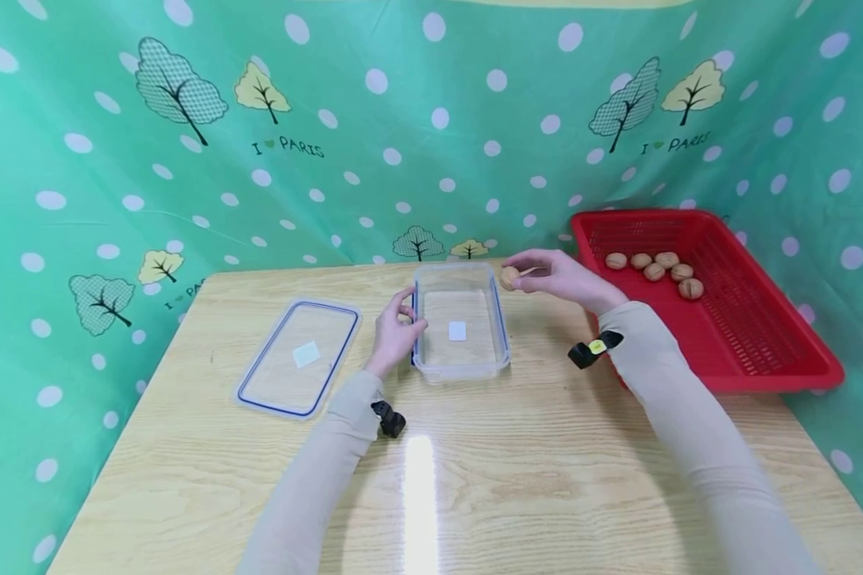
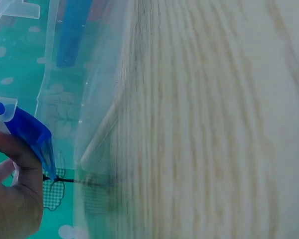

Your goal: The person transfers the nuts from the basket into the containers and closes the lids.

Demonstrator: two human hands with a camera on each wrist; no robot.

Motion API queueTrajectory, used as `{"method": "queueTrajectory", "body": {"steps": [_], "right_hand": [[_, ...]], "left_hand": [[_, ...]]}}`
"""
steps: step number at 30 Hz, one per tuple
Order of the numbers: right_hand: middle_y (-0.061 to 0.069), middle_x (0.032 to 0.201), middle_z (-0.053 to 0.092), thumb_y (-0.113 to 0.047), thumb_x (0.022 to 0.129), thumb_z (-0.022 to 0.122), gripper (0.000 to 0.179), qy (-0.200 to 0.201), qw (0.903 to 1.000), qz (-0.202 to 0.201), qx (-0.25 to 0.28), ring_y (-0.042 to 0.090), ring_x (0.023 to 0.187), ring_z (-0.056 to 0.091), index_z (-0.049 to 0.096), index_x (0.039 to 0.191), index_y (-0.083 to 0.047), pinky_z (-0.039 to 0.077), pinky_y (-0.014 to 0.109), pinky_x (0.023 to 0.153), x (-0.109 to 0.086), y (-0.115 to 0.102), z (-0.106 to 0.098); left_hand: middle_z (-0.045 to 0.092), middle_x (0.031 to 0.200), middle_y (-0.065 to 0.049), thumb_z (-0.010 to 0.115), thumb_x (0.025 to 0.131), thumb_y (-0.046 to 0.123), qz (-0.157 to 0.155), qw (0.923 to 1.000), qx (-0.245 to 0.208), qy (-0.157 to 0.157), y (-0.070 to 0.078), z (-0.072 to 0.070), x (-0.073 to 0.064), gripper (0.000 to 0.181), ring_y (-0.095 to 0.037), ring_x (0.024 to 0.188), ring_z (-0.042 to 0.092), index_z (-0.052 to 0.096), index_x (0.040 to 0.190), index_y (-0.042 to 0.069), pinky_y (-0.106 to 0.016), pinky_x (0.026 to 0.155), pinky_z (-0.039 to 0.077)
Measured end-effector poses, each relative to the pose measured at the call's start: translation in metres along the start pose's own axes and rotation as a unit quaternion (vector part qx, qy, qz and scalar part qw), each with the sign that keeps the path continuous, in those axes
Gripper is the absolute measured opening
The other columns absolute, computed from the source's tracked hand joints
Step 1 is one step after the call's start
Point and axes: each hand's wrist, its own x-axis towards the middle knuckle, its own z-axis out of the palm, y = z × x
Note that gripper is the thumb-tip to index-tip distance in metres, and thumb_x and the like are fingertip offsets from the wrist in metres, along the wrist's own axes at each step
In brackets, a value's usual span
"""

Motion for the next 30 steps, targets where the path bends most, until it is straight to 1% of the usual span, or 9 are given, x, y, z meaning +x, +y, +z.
{"method": "queueTrajectory", "body": {"steps": [4, 10, 16, 21, 27, 30], "right_hand": [[0.013, 0.128, 0.053, -0.017, 0.093, 0.064, 0.045, -0.009, 0.9998, 0.000, 0.017, 0.028, 0.113, 0.053, 0.054, 0.135, -0.005, 0.048, 0.036, 0.093, 0.009, 0.001, 0.010], [0.011, 0.128, 0.054, -0.019, 0.092, 0.065, 0.045, -0.015, 0.9996, -0.003, 0.025, 0.028, 0.114, 0.053, 0.055, 0.135, -0.008, 0.047, 0.039, 0.094, 0.021, -0.001, 0.023], [0.011, 0.127, 0.056, -0.022, 0.093, 0.064, 0.045, -0.019, 0.9997, -0.004, 0.012, 0.027, 0.116, 0.051, 0.055, 0.135, -0.010, 0.044, 0.044, 0.097, 0.031, -0.005, 0.032], [0.010, 0.129, 0.055, -0.024, 0.093, 0.062, 0.045, -0.027, 0.9996, 0.001, 0.010, 0.027, 0.116, 0.051, 0.054, 0.136, -0.011, 0.044, 0.044, 0.096, 0.042, -0.008, 0.038], [0.012, 0.126, 0.057, -0.022, 0.093, 0.062, 0.045, -0.028, 0.9991, 0.010, 0.031, 0.026, 0.111, 0.054, 0.053, 0.135, -0.008, 0.045, 0.045, 0.095, 0.058, -0.008, 0.043], [0.013, 0.125, 0.057, -0.021, 0.092, 0.063, 0.045, -0.026, 0.9985, 0.016, 0.045, 0.026, 0.110, 0.055, 0.054, 0.135, -0.007, 0.046, 0.042, 0.095, 0.066, -0.006, 0.046]], "left_hand": [[0.052, 0.090, -0.004, 0.063, 0.080, -0.003, 0.003, 1.0000, -0.008, 0.003, 0.001, 0.002, -0.001, 0.067, -0.005, 0.048, 0.041, 0.046, 0.143, 0.013, -0.020, 0.045, 0.042], [0.052, 0.088, -0.004, 0.063, 0.080, -0.004, 0.011, 0.9999, -0.010, 0.004, 0.004, 0.003, -0.003, 0.067, -0.005, 0.048, 0.040, 0.046, 0.143, 0.011, -0.019, 0.046, 0.041], [0.052, 0.085, -0.003, 0.064, 0.081, -0.003, 0.018, 0.9998, 0.009, 0.003, 0.006, 0.005, -0.004, 0.068, -0.004, 0.046, 0.040, 0.044, 0.145, 0.010, -0.020, 0.048, 0.043], [0.052, 0.082, -0.002, 0.064, 0.079, -0.003, 0.023, 0.9994, 0.026, 0.010, 0.008, 0.006, -0.004, 0.069, -0.005, 0.048, 0.040, 0.044, 0.145, 0.008, -0.020, 0.049, 0.043], [0.051, 0.081, -0.002, 0.065, 0.078, -0.004, 0.025, 0.9992, 0.028, 0.015, 0.007, 0.008, -0.003, 0.069, -0.005, 0.049, 0.042, 0.045, 0.144, 0.008, -0.020, 0.050, 0.042], [0.051, 0.080, -0.002, 0.065, 0.077, -0.003, 0.026, 0.9990, 0.031, 0.019, 0.007, 0.009, -0.003, 0.069, -0.006, 0.050, 0.043, 0.046, 0.143, 0.007, -0.020, 0.050, 0.041]]}}
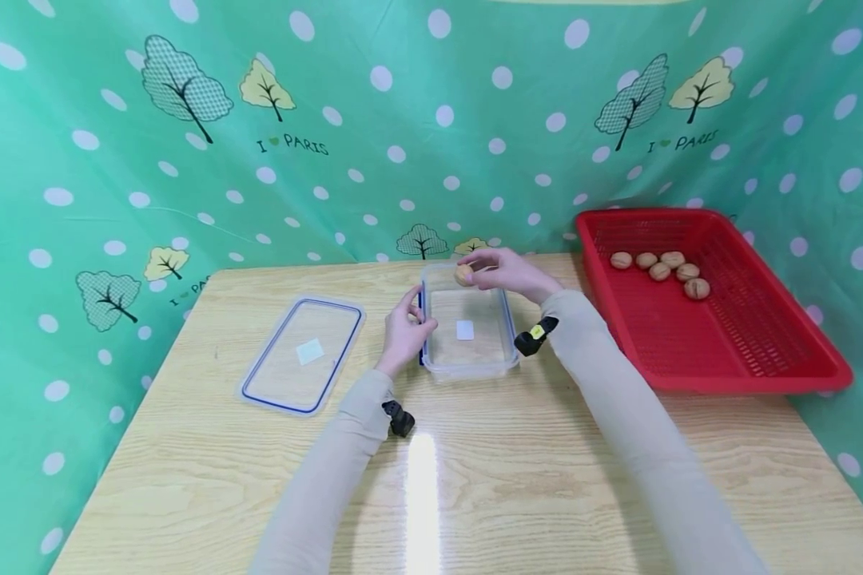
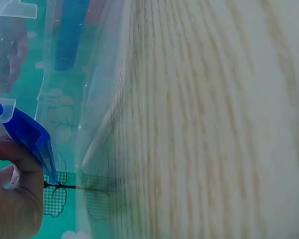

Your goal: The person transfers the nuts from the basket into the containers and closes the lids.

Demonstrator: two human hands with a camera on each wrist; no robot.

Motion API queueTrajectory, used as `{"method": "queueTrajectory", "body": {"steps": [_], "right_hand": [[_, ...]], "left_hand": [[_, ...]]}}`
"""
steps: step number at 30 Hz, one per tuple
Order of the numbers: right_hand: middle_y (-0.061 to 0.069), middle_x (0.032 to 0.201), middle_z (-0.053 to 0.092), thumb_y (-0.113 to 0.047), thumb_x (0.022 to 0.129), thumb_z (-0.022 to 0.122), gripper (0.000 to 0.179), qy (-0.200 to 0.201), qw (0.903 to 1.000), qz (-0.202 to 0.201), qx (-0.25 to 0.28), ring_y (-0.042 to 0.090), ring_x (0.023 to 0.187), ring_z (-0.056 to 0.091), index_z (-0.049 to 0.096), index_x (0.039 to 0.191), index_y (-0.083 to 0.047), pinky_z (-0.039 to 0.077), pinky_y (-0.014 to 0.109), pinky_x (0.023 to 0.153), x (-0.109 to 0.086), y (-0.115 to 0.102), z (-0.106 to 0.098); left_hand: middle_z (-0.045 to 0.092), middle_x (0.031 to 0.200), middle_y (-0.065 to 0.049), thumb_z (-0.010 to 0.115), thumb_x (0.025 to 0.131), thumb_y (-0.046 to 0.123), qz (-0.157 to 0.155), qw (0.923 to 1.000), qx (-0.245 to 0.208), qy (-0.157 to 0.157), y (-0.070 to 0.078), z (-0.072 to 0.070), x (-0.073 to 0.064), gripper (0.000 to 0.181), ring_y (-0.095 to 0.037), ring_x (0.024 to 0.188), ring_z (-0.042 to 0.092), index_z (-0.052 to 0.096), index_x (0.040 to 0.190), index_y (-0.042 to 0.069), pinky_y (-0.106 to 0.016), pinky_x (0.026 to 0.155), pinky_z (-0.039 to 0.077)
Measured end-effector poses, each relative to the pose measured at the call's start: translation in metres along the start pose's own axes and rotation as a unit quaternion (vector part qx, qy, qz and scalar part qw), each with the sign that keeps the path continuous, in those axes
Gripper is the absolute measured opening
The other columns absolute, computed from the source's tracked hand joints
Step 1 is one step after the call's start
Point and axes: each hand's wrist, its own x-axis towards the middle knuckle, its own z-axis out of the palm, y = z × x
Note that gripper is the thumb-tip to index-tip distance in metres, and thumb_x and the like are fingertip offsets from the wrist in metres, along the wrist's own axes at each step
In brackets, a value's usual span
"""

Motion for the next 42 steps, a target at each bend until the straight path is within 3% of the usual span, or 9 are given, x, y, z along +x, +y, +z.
{"method": "queueTrajectory", "body": {"steps": [5, 13, 18, 27, 34, 42], "right_hand": [[0.015, 0.127, 0.056, -0.018, 0.092, 0.064, 0.047, -0.003, 0.9997, -0.002, 0.023, 0.027, 0.111, 0.056, 0.052, 0.135, -0.004, 0.047, 0.040, 0.095, 0.011, 0.001, 0.008], [0.018, 0.126, 0.055, -0.018, 0.093, 0.063, 0.050, -0.009, 0.9993, 0.019, 0.030, 0.030, 0.113, 0.056, 0.049, 0.137, -0.001, 0.044, 0.046, 0.099, 0.023, 0.009, 0.020], [0.017, 0.124, 0.058, -0.020, 0.093, 0.065, 0.051, -0.011, 0.9990, 0.014, 0.041, 0.031, 0.113, 0.057, 0.049, 0.137, -0.001, 0.045, 0.041, 0.097, 0.031, 0.013, 0.027], [0.017, 0.118, 0.062, -0.016, 0.092, 0.066, 0.044, -0.003, 0.9983, 0.010, 0.057, 0.029, 0.107, 0.059, 0.054, 0.132, -0.001, 0.047, 0.043, 0.095, 0.044, 0.023, 0.044], [0.016, 0.119, 0.061, -0.019, 0.091, 0.068, 0.046, 0.018, 0.9990, 0.034, 0.025, 0.028, 0.106, 0.058, 0.054, 0.132, -0.004, 0.048, 0.042, 0.092, 0.050, 0.031, 0.051], [0.020, 0.126, 0.053, -0.011, 0.091, 0.064, 0.043, 0.024, 0.9985, 0.048, -0.011, 0.031, 0.106, 0.057, 0.053, 0.132, -0.002, 0.049, 0.042, 0.091, 0.051, 0.032, 0.053]], "left_hand": [[0.050, 0.080, -0.002, 0.066, 0.077, -0.003, -0.001, 0.9999, 0.008, 0.008, 0.000, -0.001, -0.001, 0.069, -0.008, 0.056, 0.045, 0.046, 0.143, 0.007, -0.021, 0.052, 0.041], [0.051, 0.080, -0.001, 0.065, 0.078, -0.003, -0.003, 1.0000, 0.008, 0.000, 0.001, 0.000, 0.000, 0.070, -0.010, 0.060, 0.047, 0.045, 0.144, 0.009, -0.022, 0.053, 0.042], [0.050, 0.080, -0.001, 0.065, 0.077, -0.004, 0.002, 1.0000, 0.003, 0.005, 0.000, 0.001, 0.002, 0.070, -0.009, 0.056, 0.045, 0.046, 0.143, 0.008, -0.021, 0.051, 0.041], [0.050, 0.079, 0.000, 0.064, 0.077, -0.003, 0.007, 0.9999, 0.010, 0.004, -0.002, 0.001, 0.002, 0.069, -0.008, 0.057, 0.045, 0.046, 0.143, 0.007, -0.022, 0.053, 0.041], [0.050, 0.080, -0.001, 0.065, 0.077, -0.004, 0.003, 1.0000, -0.003, 0.001, -0.004, 0.003, 0.000, 0.070, -0.007, 0.055, 0.044, 0.045, 0.144, 0.007, -0.020, 0.051, 0.041], [0.050, 0.082, -0.002, 0.064, 0.077, -0.003, -0.003, 0.9998, -0.020, -0.001, -0.004, 0.001, 0.002, 0.071, -0.008, 0.058, 0.045, 0.045, 0.145, 0.009, -0.020, 0.050, 0.041]]}}
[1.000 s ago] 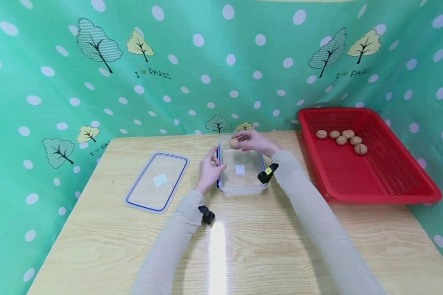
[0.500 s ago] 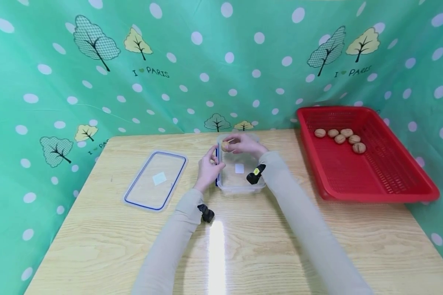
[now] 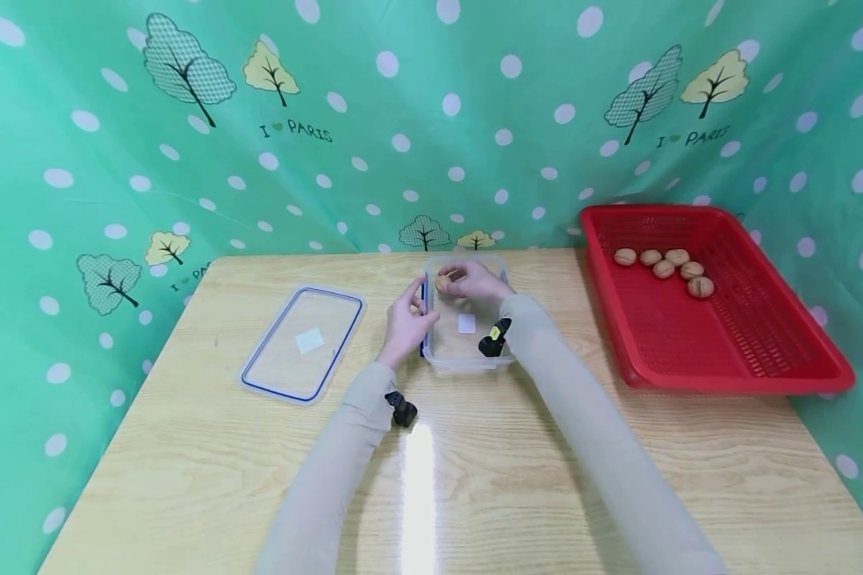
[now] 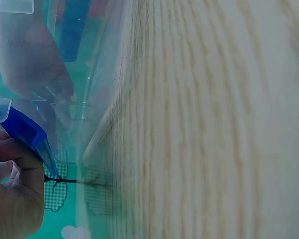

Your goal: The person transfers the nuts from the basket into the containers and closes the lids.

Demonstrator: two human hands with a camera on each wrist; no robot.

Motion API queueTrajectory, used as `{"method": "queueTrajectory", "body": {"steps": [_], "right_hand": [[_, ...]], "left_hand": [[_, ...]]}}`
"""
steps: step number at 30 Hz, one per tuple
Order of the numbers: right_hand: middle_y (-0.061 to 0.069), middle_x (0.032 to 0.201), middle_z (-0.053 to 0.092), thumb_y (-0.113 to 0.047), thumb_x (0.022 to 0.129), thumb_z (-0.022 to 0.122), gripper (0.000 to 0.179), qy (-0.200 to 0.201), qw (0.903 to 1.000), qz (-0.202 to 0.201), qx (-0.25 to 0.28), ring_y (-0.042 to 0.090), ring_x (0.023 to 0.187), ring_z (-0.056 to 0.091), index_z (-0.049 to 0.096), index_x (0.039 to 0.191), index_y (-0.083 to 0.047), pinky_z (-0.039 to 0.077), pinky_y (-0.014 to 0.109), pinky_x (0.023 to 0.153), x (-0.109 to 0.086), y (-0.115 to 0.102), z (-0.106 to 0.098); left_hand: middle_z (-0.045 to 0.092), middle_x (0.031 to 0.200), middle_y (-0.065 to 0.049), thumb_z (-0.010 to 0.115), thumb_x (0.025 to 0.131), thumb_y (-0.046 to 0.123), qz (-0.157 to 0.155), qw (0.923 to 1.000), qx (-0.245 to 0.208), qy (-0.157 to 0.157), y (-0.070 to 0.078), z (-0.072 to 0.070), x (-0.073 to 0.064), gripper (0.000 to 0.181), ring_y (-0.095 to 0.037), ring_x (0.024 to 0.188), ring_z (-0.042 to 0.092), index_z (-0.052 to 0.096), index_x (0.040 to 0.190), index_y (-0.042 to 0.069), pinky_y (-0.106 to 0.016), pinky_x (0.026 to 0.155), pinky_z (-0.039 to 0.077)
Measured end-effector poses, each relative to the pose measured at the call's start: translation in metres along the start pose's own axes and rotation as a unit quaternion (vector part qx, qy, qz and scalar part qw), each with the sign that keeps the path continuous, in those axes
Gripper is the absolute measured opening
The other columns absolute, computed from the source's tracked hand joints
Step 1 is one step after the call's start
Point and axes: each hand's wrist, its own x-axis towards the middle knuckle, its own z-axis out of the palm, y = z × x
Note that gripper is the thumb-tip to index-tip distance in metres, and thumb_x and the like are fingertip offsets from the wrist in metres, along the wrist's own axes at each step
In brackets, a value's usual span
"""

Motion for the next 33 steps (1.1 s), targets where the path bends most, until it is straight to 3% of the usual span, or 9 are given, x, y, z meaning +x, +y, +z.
{"method": "queueTrajectory", "body": {"steps": [10, 19, 28, 33], "right_hand": [[0.022, 0.129, 0.054, -0.002, 0.090, 0.060, 0.043, 0.010, 0.9996, 0.012, -0.023, 0.033, 0.118, 0.051, 0.054, 0.132, 0.001, 0.038, 0.044, 0.103, 0.001, 0.001, -0.001], [0.021, 0.130, 0.053, 0.001, 0.088, 0.059, 0.044, 0.017, 0.9996, 0.016, 0.015, 0.033, 0.116, 0.052, 0.053, 0.132, 0.003, 0.043, 0.041, 0.099, -0.005, -0.002, -0.003], [0.020, 0.130, 0.053, -0.004, 0.090, 0.060, 0.039, 0.043, 0.9970, -0.045, 0.046, 0.031, 0.113, 0.052, 0.057, 0.128, 0.005, 0.046, 0.040, 0.095, -0.021, -0.017, -0.011], [0.019, 0.125, 0.055, -0.006, 0.090, 0.059, 0.036, 0.034, 0.9948, -0.085, 0.044, 0.029, 0.108, 0.055, 0.059, 0.124, 0.004, 0.049, 0.036, 0.091, -0.034, -0.031, -0.020]], "left_hand": [[0.050, 0.081, -0.002, 0.064, 0.077, -0.003, 0.002, 1.0000, 0.001, 0.001, -0.001, -0.001, 0.001, 0.070, -0.007, 0.052, 0.043, 0.046, 0.144, 0.009, -0.019, 0.048, 0.040], [0.051, 0.082, -0.001, 0.064, 0.078, -0.003, -0.001, 1.0000, -0.006, -0.003, 0.000, 0.001, -0.001, 0.072, -0.005, 0.051, 0.042, 0.045, 0.145, 0.010, -0.018, 0.047, 0.040], [0.051, 0.080, -0.001, 0.065, 0.077, -0.002, 0.006, 0.9998, 0.019, -0.005, 0.001, 0.001, -0.002, 0.070, -0.007, 0.054, 0.044, 0.048, 0.143, 0.010, -0.019, 0.047, 0.038], [0.051, 0.080, -0.002, 0.065, 0.078, -0.002, 0.007, 0.9998, 0.019, -0.001, 0.003, 0.003, -0.004, 0.069, -0.009, 0.056, 0.045, 0.047, 0.143, 0.009, -0.020, 0.049, 0.039]]}}
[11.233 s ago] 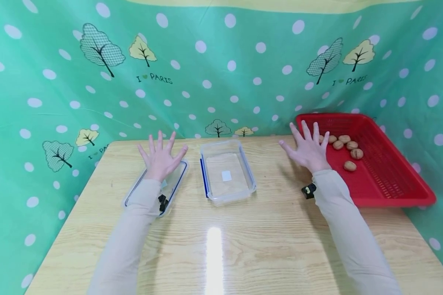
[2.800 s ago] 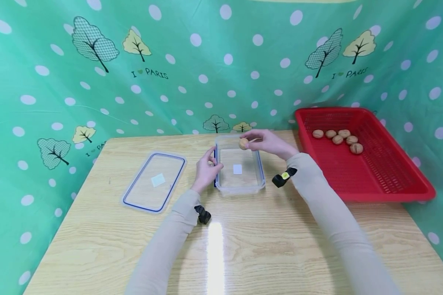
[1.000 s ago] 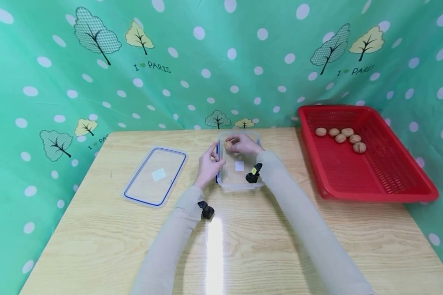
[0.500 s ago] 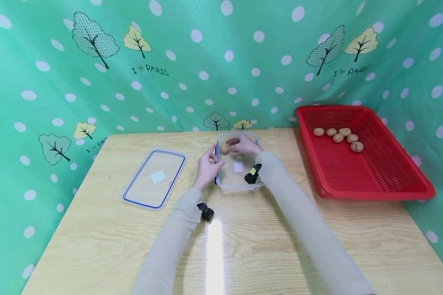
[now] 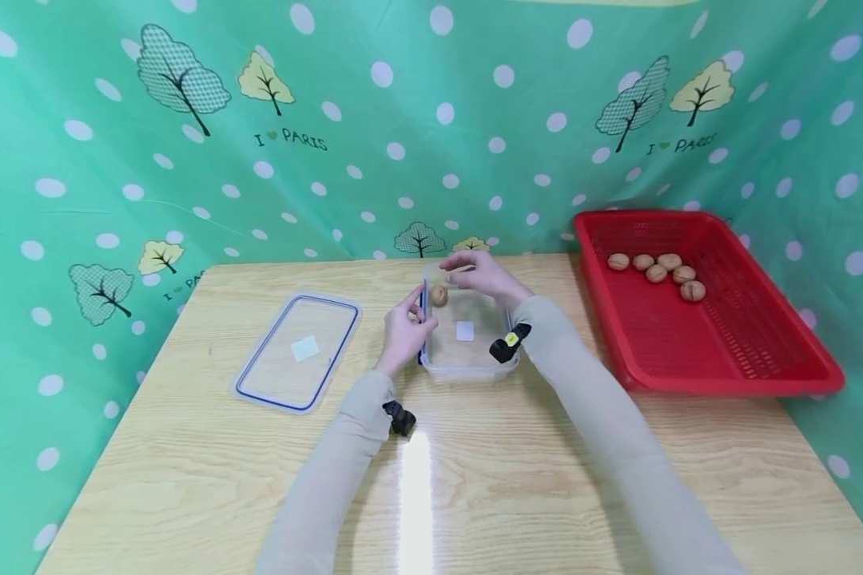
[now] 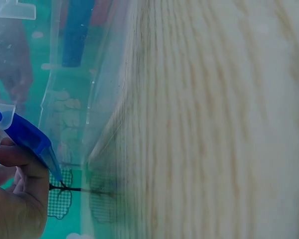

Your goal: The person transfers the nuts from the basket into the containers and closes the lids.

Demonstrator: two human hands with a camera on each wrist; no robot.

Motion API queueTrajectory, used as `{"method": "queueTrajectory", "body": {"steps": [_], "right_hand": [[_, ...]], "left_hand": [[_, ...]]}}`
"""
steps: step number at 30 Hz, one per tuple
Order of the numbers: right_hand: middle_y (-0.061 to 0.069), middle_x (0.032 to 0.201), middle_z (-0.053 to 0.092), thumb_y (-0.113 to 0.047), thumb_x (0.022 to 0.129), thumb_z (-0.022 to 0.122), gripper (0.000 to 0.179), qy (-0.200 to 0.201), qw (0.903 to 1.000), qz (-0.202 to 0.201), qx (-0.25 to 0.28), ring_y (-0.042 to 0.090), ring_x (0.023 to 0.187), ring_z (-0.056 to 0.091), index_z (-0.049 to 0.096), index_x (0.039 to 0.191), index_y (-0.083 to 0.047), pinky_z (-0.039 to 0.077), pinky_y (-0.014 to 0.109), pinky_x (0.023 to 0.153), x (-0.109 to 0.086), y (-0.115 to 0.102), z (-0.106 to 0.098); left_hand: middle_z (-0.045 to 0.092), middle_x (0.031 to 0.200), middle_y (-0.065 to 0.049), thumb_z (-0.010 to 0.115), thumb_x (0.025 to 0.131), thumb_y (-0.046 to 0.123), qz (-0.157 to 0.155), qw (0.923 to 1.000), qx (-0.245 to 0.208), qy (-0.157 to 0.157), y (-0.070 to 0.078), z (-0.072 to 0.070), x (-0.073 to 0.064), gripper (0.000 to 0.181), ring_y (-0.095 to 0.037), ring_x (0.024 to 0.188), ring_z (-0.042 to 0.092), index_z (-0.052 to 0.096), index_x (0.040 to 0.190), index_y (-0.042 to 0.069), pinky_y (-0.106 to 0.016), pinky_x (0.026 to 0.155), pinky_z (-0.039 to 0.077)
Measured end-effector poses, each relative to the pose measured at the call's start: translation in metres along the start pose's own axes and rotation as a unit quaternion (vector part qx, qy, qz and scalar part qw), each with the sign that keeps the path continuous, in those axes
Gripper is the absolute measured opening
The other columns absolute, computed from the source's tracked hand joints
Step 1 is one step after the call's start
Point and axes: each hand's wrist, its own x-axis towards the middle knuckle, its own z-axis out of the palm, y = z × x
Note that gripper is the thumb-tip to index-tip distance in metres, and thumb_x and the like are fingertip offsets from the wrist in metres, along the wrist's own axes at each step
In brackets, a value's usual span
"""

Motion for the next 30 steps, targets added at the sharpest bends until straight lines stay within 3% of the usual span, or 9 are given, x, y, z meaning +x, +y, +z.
{"method": "queueTrajectory", "body": {"steps": [7, 15, 22, 30], "right_hand": [[0.019, 0.126, 0.054, -0.004, 0.091, 0.057, 0.037, -0.039, 0.9989, -0.007, -0.025, 0.035, 0.111, 0.055, 0.057, 0.127, 0.004, 0.047, 0.042, 0.093, -0.015, -0.011, -0.007], [0.019, 0.126, 0.055, -0.003, 0.091, 0.059, 0.039, -0.058, 0.9967, 0.000, -0.058, 0.032, 0.107, 0.058, 0.055, 0.129, 0.002, 0.047, 0.044, 0.093, -0.035, -0.021, -0.010], [0.015, 0.128, 0.052, -0.009, 0.092, 0.060, 0.043, -0.061, 0.9950, 0.006, -0.079, 0.032, 0.109, 0.056, 0.052, 0.134, -0.003, 0.046, 0.046, 0.092, -0.048, -0.022, -0.024], [0.018, 0.127, 0.052, -0.004, 0.093, 0.055, 0.040, -0.038, 0.9952, 0.005, -0.090, 0.034, 0.108, 0.056, 0.052, 0.132, 0.001, 0.047, 0.045, 0.093, -0.055, -0.019, -0.052]], "left_hand": [[0.053, 0.082, -0.003, 0.065, 0.078, -0.002, -0.002, 1.0000, -0.007, -0.006, 0.000, 0.003, -0.004, 0.071, -0.010, 0.062, 0.048, 0.045, 0.145, 0.008, -0.021, 0.052, 0.043], [0.053, 0.081, -0.003, 0.065, 0.077, -0.003, 0.006, 1.0000, -0.007, -0.001, 0.001, 0.002, -0.006, 0.070, -0.011, 0.061, 0.048, 0.045, 0.144, 0.007, -0.022, 0.052, 0.042], [0.053, 0.083, -0.004, 0.064, 0.077, -0.003, 0.003, 1.0000, -0.004, -0.002, 0.000, 0.000, -0.004, 0.071, -0.008, 0.052, 0.044, 0.044, 0.145, 0.007, -0.020, 0.049, 0.042], [0.052, 0.081, -0.002, 0.063, 0.078, -0.003, 0.002, 1.0000, -0.005, -0.005, -0.001, 0.000, -0.002, 0.071, -0.008, 0.056, 0.045, 0.044, 0.145, 0.007, -0.021, 0.049, 0.040]]}}
